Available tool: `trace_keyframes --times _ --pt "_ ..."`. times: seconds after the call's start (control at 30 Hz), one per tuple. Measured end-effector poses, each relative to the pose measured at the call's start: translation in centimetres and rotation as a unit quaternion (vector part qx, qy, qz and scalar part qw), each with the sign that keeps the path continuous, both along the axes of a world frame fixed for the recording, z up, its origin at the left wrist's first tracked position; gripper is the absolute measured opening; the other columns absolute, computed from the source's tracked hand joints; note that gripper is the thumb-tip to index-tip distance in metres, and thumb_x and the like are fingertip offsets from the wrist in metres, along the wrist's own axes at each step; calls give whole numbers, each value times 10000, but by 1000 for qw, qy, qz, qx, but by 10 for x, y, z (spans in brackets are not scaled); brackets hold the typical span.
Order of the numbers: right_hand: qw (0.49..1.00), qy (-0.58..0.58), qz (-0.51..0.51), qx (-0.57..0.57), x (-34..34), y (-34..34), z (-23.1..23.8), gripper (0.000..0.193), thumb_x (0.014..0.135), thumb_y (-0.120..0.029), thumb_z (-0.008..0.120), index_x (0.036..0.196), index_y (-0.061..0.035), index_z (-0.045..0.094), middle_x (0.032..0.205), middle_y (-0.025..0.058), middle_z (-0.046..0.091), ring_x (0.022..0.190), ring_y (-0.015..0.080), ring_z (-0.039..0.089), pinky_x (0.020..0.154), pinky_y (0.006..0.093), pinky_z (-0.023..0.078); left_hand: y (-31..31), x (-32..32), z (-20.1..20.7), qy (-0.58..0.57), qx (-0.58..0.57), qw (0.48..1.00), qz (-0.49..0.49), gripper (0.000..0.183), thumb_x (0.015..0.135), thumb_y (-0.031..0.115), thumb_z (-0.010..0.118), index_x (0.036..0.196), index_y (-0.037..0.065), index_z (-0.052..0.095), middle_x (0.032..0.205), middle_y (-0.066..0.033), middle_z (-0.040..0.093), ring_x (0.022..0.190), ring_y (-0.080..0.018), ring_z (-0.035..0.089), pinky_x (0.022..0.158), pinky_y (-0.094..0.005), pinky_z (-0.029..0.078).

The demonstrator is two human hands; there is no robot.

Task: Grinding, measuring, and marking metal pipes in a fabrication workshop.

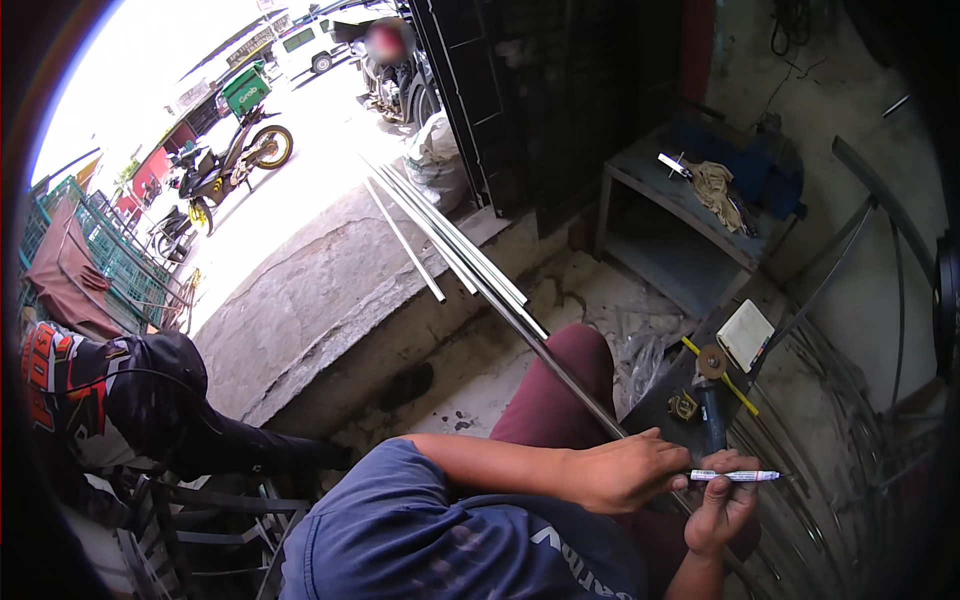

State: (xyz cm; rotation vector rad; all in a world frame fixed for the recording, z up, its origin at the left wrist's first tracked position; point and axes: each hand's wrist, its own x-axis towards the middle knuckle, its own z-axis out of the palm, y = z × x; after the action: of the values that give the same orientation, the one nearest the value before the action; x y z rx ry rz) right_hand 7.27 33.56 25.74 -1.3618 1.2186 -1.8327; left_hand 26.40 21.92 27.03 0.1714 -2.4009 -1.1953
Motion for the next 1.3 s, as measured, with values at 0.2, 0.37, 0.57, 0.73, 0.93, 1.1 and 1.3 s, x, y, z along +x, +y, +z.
trace_keyframes --times 0.2,0.37,0.57,0.73,0.93,1.1,1.3 --pt "1000 -3 2 -8 6 -3 0 342 1135 -345 745 1139 -56 563 922 64 593 844 149 529 775 350 441 3 -3 2 -16 17 1000 4 232 1197 249 560 1139 23 562 1003 -199 628 962 -459 629 934 -569 472" --pt "999 -48 13 1 12 -7 0 307 1151 -313 717 1130 -52 556 912 65 595 831 147 524 766 345 440 5 -9 -1 39 -64 996 44 175 1128 184 648 1101 31 569 940 -183 626 910 -437 630 896 -549 469" --pt "992 -25 -80 96 5 -15 -9 622 1143 -258 757 1595 45 455 931 57 693 864 114 626 795 278 500 -11 -9 -1 -26 15 987 160 191 1154 197 646 1078 26 604 846 -165 653 820 -416 675 839 -491 499" --pt "915 339 -164 143 -14 -12 -15 716 985 -3 846 1640 -4 557 901 94 717 748 229 714 725 380 590 -19 10 -19 -87 -72 983 144 166 1101 165 722 1128 7 679 817 -139 674 788 -384 705 840 -484 521" --pt "814 502 16 291 -36 -19 -35 239 1027 -173 777 1175 -48 636 823 240 755 823 476 787 721 581 624 -2 9 -44 -119 -66 987 84 331 1092 282 748 1198 -25 686 933 -173 759 903 -391 760 915 -493 553" --pt "741 536 17 404 -89 -77 -92 315 1056 -198 771 1203 30 612 1002 290 797 1002 475 802 827 579 626 -18 33 -48 -140 -47 982 116 440 1115 364 735 1295 -33 674 1080 -211 784 1028 -416 757 966 -511 546" --pt "585 755 33 295 -101 -147 -216 342 1073 -181 702 1358 -10 621 1426 301 719 1457 451 627 1254 630 423 -27 57 -41 -180 -51 969 161 324 1141 320 710 1242 13 687 1066 -140 788 997 -387 749 930 -491 527"
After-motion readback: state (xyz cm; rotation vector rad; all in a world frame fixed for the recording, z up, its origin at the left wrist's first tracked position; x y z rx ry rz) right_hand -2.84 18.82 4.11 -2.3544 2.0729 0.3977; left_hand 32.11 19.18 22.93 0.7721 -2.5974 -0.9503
